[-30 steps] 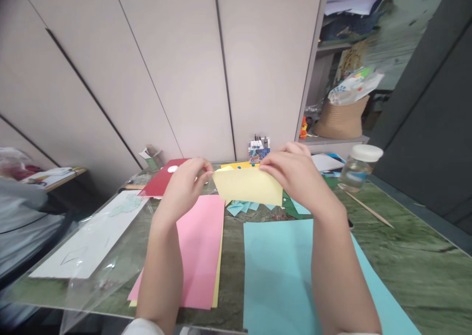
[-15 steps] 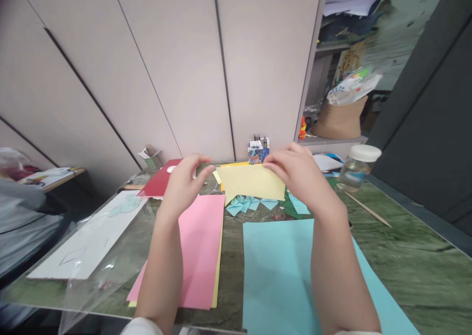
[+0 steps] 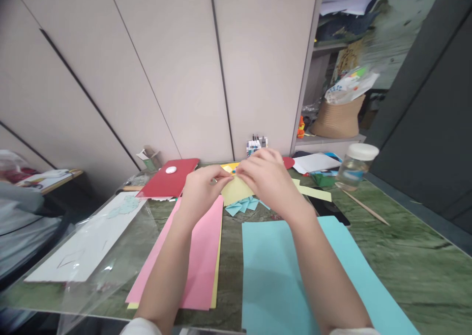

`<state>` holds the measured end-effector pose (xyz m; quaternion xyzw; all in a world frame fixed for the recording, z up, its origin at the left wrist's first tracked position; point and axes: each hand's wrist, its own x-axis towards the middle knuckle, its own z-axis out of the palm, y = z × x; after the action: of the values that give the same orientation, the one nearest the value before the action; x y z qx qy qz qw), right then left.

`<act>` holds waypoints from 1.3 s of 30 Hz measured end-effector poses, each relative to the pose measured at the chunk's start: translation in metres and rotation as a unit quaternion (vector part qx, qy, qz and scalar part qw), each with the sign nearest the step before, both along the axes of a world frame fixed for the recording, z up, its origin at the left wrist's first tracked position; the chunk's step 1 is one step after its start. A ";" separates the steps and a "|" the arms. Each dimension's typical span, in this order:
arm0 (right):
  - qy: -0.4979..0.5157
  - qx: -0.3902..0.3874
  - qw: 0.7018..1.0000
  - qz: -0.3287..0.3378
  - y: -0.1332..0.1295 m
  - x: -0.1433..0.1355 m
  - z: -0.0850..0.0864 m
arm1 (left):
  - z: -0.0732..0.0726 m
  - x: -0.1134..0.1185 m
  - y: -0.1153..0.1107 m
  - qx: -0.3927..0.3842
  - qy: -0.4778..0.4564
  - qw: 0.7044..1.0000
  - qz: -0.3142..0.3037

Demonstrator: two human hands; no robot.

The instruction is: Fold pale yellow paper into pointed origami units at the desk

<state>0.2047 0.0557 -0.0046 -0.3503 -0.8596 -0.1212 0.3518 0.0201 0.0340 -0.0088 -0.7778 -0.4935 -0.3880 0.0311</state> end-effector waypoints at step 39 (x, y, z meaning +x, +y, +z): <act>-0.034 -0.067 0.954 -0.291 0.033 0.068 -0.013 | -0.004 -0.005 -0.003 0.054 0.197 0.977 0.057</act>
<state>0.2722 0.0885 -0.0173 -0.6035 -0.7382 -0.1722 0.2472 0.0152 0.0305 -0.0125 -0.8066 -0.4998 -0.2510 0.1912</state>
